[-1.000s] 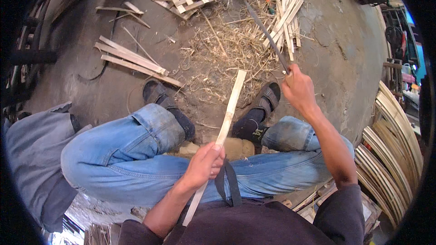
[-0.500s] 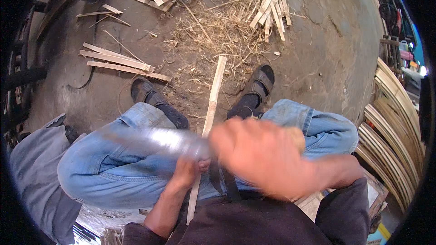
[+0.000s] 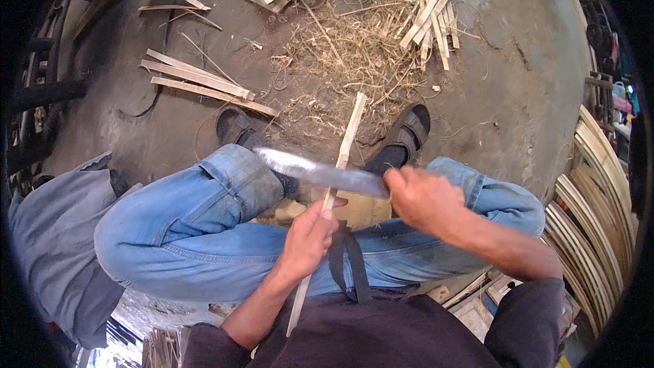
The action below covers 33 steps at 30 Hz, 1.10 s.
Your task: The person sits on the floor and uses a curved knife to shave thin strips of wood, repeatedly scraping along the length of each piece to thin and smooth it. The person occasionally inspects the wood by holding it up and turning it over before continuing to shave.
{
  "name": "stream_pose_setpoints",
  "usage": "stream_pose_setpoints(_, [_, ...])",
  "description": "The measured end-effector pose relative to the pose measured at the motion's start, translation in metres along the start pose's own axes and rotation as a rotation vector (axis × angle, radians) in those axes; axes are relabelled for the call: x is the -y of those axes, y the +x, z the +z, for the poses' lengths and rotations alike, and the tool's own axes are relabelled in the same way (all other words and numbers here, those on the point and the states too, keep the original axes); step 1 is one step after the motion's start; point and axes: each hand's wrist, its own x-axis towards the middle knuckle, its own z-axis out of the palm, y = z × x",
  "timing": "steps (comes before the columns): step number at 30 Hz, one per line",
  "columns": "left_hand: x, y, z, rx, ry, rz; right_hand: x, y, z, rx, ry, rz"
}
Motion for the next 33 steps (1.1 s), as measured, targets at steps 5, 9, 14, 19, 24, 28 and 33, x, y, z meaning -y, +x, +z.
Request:
stream_pose_setpoints(5, [0.001, 0.007, 0.001, -0.029, -0.024, 0.014, 0.001, 0.009, 0.008, -0.070, 0.006, 0.008])
stream_pose_setpoints(9, [0.005, 0.007, -0.002, -0.016, -0.039, 0.069, -0.003, 0.014, 0.007, -0.127, -0.032, -0.025])
stream_pose_setpoints(14, [0.001, 0.005, 0.000, -0.003, -0.091, 0.041, 0.009, 0.009, 0.001, -0.020, -0.101, -0.040])
stream_pose_setpoints(19, [0.000, 0.010, -0.002, 0.027, -0.169, 0.000, 0.008, 0.021, 0.009, -0.057, 0.005, 0.039])
stream_pose_setpoints(24, [0.000, 0.002, -0.006, 0.076, -0.217, -0.069, -0.036, 0.042, -0.004, -0.192, -0.005, 0.249])
stream_pose_setpoints(28, [0.000, 0.005, -0.004, 0.060, -0.207, -0.019, -0.005, 0.013, -0.002, -0.033, 0.008, -0.069])
stream_pose_setpoints(33, [-0.001, 0.003, -0.002, 0.068, -0.220, -0.046, -0.021, 0.026, -0.003, -0.111, 0.100, 0.184])
